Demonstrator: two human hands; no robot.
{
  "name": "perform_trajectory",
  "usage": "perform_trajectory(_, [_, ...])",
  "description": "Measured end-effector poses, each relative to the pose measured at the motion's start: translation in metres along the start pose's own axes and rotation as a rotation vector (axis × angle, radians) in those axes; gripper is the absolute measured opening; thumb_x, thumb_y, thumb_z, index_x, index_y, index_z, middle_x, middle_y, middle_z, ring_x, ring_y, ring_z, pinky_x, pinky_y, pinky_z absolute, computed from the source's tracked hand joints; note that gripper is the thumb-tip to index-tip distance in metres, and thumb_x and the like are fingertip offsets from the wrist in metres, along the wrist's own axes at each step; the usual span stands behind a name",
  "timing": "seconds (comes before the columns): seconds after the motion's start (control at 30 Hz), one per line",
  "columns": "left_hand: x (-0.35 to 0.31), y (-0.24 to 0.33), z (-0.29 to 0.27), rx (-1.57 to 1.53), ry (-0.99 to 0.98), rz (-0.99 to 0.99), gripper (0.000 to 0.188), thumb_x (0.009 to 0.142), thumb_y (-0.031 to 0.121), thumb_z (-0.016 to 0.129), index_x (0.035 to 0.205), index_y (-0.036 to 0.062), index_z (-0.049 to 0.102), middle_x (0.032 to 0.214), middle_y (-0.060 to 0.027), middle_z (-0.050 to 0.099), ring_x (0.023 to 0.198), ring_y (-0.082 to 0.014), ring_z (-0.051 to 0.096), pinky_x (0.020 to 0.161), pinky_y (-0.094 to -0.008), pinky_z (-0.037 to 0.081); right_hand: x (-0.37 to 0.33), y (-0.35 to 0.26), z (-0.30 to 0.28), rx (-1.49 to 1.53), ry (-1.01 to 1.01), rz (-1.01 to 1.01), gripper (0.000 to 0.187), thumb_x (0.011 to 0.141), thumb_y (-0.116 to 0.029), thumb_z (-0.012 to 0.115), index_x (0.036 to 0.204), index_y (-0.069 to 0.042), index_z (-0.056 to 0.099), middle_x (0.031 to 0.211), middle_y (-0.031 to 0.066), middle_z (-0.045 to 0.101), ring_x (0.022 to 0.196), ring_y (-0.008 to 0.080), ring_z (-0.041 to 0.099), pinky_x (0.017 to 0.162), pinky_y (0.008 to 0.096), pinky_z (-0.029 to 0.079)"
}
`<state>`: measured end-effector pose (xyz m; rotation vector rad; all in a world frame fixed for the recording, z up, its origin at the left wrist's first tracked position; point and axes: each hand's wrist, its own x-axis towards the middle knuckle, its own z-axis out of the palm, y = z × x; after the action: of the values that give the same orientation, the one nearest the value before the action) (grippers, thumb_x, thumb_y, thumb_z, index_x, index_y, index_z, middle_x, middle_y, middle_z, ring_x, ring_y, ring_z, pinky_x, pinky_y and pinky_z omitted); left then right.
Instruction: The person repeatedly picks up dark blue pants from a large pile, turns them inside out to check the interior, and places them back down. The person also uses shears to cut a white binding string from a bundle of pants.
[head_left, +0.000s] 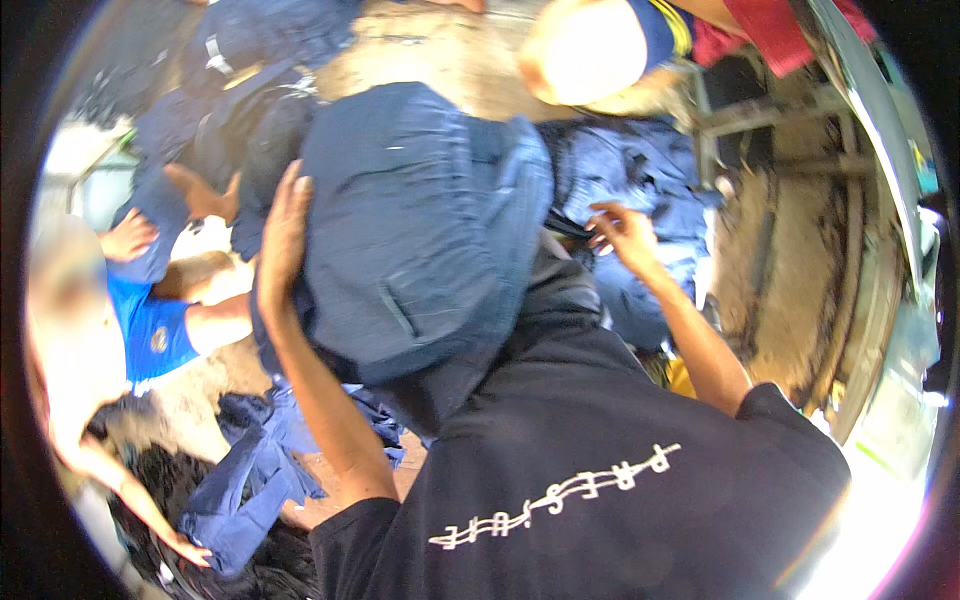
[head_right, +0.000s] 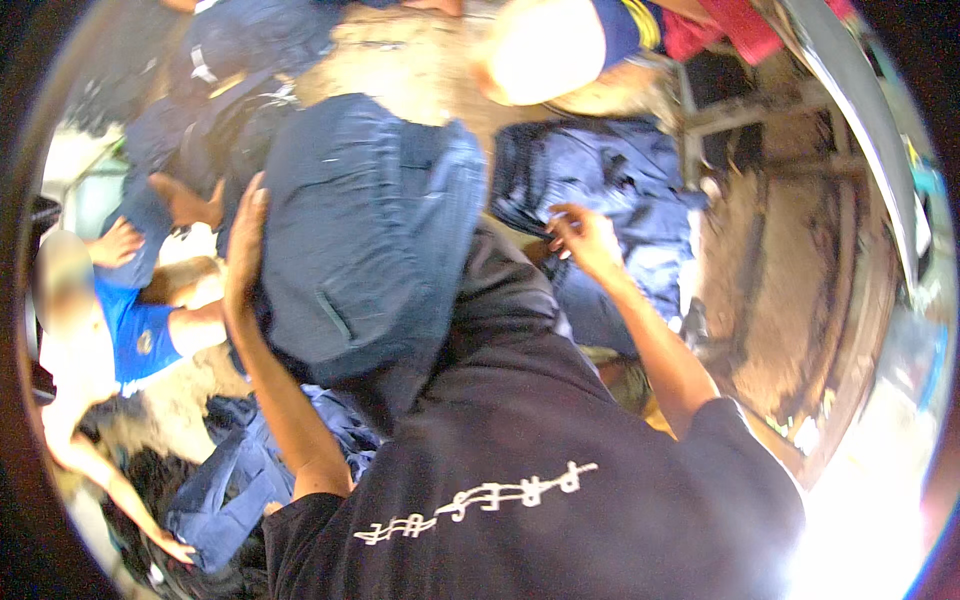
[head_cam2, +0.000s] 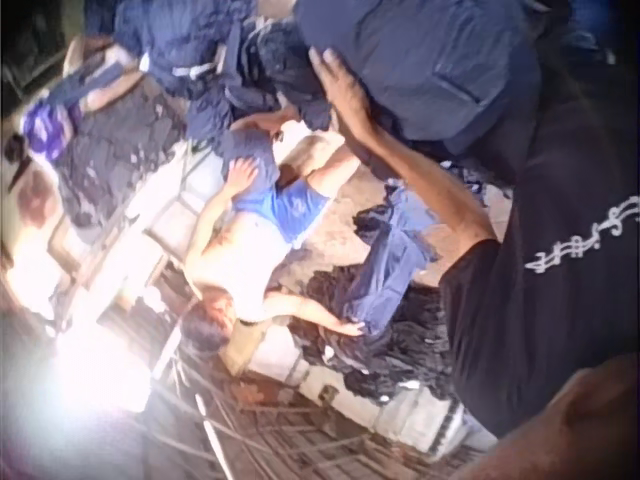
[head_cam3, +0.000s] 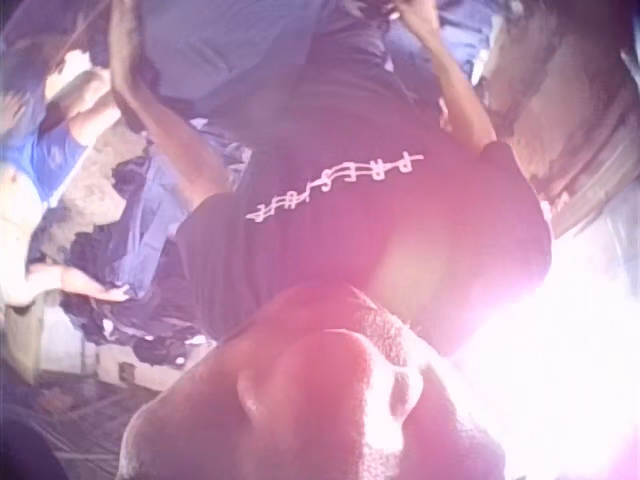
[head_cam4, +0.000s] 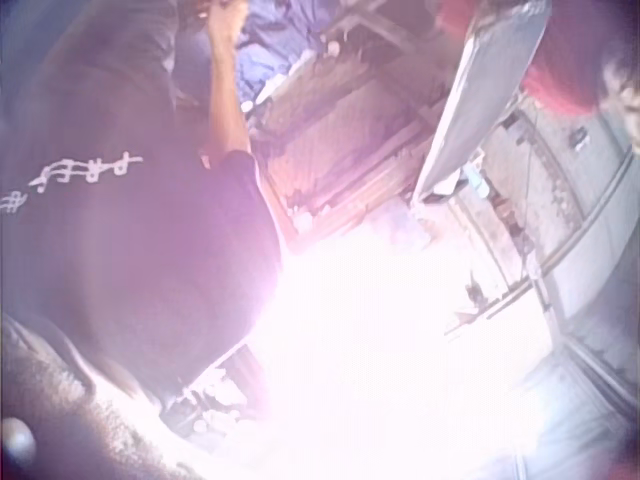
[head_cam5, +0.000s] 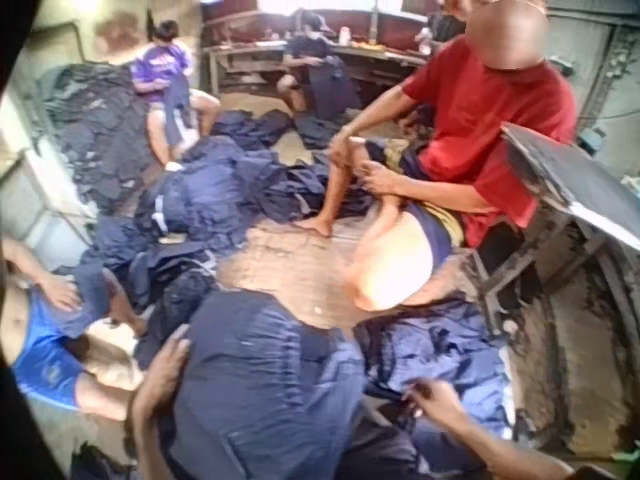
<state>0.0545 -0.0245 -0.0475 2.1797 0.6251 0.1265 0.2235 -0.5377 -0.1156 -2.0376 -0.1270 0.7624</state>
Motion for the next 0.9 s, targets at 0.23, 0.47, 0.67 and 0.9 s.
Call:
perform_trajectory(0.23, [-0.018, 0.024, -0.001, -0.023, 0.088, -0.107, 0.069, 0.114, 0.049, 0.053, 0.163, 0.0009, 0.049, 0.164, -0.0248, 0.053, 0.155, -0.0356, 0.049, 0.128, -0.0393, 0.033, 0.066, -0.214, 0.051, 0.008, -0.017, -0.763, 0.028, 0.108, -0.018, 0.072, 0.131, -0.003, 0.076, 0.113, 0.0074, 0.080, 0.103, 0.0122, 0.072, 0.092, 0.0301, 0.057])
perform_trajectory(0.47, [-0.030, 0.056, -0.006, 0.121, 0.250, 0.007, 0.056, 0.109, 0.037, 0.064, 0.155, 0.0058, 0.059, 0.162, -0.0232, 0.053, 0.151, -0.0395, 0.049, 0.127, -0.0457, 0.036, 0.079, -0.302, 0.101, -0.648, -0.141, -0.497, 0.070, 0.100, -0.061, 0.071, 0.122, 0.005, 0.076, 0.112, 0.0251, 0.079, 0.107, 0.0353, 0.076, 0.096, 0.0453, 0.057])
perform_trajectory(0.67, [-0.053, 0.148, -0.007, -0.061, 0.223, 0.192, 0.056, 0.099, 0.032, 0.080, 0.147, 0.0066, 0.064, 0.133, -0.0160, 0.067, 0.111, -0.0247, 0.071, 0.094, -0.0362, 0.057, 0.062, -0.321, 0.114, 0.196, -0.264, -0.613, 0.060, 0.092, -0.036, 0.089, 0.137, -0.001, 0.069, 0.110, 0.0091, 0.076, 0.103, 0.0175, 0.069, 0.097, 0.0344, 0.055])
perform_trajectory(0.9, [-0.058, 0.203, 0.003, -0.204, 0.413, -0.036, 0.089, 0.085, 0.030, 0.097, 0.143, -0.0020, 0.037, 0.093, -0.0199, 0.075, 0.086, -0.0256, 0.079, 0.081, -0.0358, 0.063, 0.039, -0.339, 0.121, 0.519, -0.812, -0.576, 0.072, 0.100, -0.014, 0.077, 0.165, -0.004, 0.048, 0.138, 0.0059, 0.066, 0.122, 0.0129, 0.061, 0.108, 0.0277, 0.046])
